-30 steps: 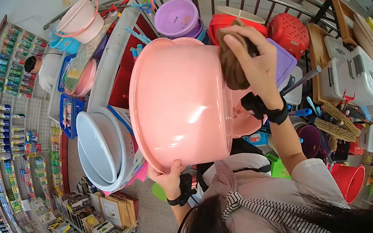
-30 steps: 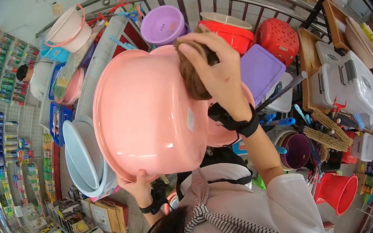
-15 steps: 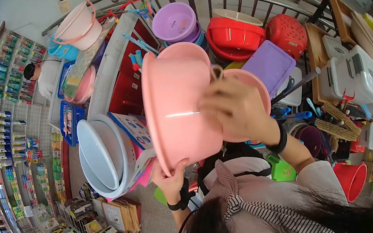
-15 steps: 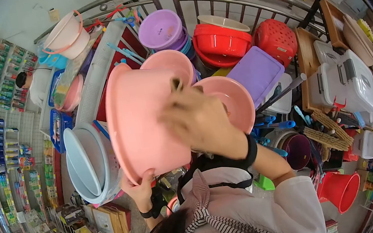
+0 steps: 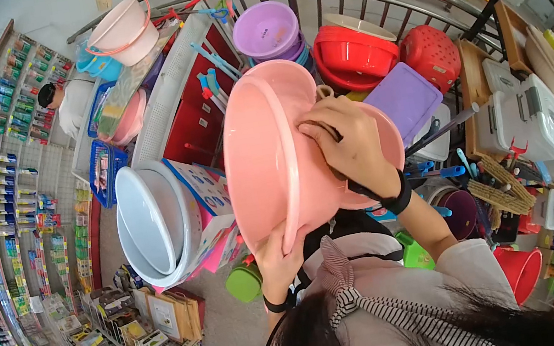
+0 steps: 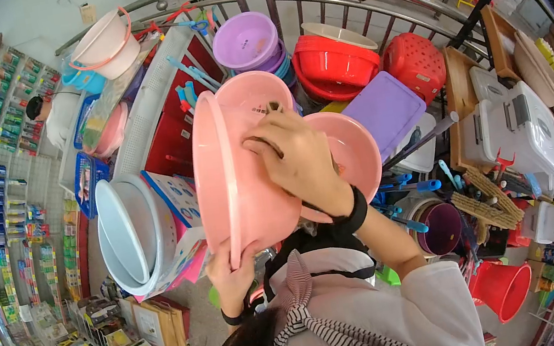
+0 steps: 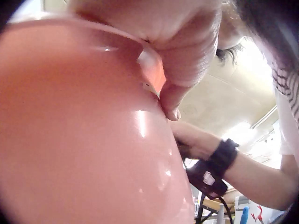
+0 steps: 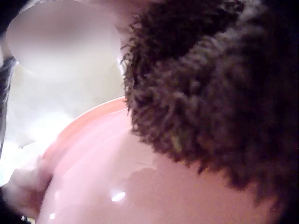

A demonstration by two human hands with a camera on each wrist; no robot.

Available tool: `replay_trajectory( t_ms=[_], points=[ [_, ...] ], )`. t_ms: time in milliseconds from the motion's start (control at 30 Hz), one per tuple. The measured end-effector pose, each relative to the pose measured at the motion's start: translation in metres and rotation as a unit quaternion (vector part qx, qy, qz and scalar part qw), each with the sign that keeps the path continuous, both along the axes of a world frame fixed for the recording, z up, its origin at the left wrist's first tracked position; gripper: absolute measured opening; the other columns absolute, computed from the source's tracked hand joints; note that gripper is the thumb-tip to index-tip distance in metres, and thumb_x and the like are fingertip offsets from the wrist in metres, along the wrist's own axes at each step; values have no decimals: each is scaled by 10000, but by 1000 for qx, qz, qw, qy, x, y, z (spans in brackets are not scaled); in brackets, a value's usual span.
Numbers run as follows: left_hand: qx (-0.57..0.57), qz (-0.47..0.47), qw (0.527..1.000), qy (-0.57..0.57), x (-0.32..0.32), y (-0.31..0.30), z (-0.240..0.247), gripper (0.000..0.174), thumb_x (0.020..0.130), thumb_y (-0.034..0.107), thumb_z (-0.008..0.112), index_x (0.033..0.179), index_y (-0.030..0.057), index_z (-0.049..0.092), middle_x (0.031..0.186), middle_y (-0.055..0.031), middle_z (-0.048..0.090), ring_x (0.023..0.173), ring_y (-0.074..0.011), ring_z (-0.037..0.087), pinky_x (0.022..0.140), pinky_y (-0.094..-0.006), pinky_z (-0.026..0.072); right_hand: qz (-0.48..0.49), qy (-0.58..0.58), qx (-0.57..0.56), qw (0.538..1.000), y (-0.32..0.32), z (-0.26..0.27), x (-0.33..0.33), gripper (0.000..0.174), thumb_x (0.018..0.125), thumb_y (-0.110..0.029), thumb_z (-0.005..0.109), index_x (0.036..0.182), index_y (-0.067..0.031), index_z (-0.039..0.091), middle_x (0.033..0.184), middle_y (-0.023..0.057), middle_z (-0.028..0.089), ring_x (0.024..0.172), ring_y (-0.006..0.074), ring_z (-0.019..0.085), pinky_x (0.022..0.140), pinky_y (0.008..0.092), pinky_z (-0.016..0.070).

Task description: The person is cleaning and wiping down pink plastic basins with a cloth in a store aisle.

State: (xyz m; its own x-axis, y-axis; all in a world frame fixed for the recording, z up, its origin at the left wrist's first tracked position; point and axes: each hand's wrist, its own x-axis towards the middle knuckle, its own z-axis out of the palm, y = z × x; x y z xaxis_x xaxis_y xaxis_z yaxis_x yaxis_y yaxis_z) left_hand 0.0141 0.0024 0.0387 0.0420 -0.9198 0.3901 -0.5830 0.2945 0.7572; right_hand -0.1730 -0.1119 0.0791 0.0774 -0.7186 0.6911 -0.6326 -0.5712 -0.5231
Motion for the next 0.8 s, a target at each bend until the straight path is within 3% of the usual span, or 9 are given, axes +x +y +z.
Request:
replay_trajectory(
  t_ms=[33,167,233,367,467,600,700,767,800],
  points=[
    [-20,-12,1000,-19,-3,-1,-2,333,688,94,855,956,27,669,686,-123,661,565,-160,627,558,-290,488,28,-46,59,997,-11,-8,-6,239,691,-20,650,916,-80,706,932,84,667,771,284,610,673,374,502],
    [6,0,1000,-5,-6,-1,2,300,703,76,840,943,22,668,687,-135,656,566,-172,637,551,-290,489,86,11,24,996,32,-18,1,244,662,-16,683,896,-82,712,947,75,674,782,275,617,697,367,514],
    [49,15,998,27,-7,-3,3,267,770,78,797,989,23,655,691,-139,671,563,-238,668,539,-313,505,66,-2,31,997,54,-24,15,234,676,-22,679,896,-93,715,936,76,673,767,281,621,699,368,517],
    [84,7,996,10,-10,3,-3,266,756,57,793,979,20,652,692,-143,666,583,-250,671,550,-329,511,0,-24,37,999,26,-31,0,158,749,-39,666,900,-61,707,890,105,664,740,291,614,675,360,512],
    [-16,-54,997,-57,-8,0,-10,271,740,40,784,975,18,651,652,-131,641,550,-261,643,523,-347,492,23,-219,216,951,14,-38,-19,123,907,-95,591,922,6,659,755,136,624,656,230,613,624,324,471],
    [-27,-146,976,-156,-2,-3,-8,321,733,12,701,1045,16,624,700,-103,630,537,-254,600,524,-346,469,80,-264,296,914,56,-34,-24,278,1005,-188,489,834,18,564,656,93,516,598,126,507,593,291,431],
    [-25,-176,961,-212,-4,-6,-11,361,730,11,656,1087,17,605,753,-86,638,555,-238,598,542,-339,468,109,-334,312,883,64,-50,-23,330,1011,-210,485,769,11,527,661,54,507,623,88,478,589,264,411],
    [-19,-189,955,-228,-3,-5,-12,380,724,11,642,1102,17,597,783,-81,646,574,-231,605,555,-336,473,118,-323,430,835,57,-49,-35,341,1005,-230,512,775,17,558,697,10,525,665,62,478,596,247,399],
    [-15,-197,952,-236,-4,-6,-11,363,727,7,636,1089,20,603,767,-78,645,575,-231,606,553,-339,473,117,-325,430,834,54,-49,-36,341,1005,-230,512,775,17,558,697,10,525,665,62,478,596,247,399]
  ],
)
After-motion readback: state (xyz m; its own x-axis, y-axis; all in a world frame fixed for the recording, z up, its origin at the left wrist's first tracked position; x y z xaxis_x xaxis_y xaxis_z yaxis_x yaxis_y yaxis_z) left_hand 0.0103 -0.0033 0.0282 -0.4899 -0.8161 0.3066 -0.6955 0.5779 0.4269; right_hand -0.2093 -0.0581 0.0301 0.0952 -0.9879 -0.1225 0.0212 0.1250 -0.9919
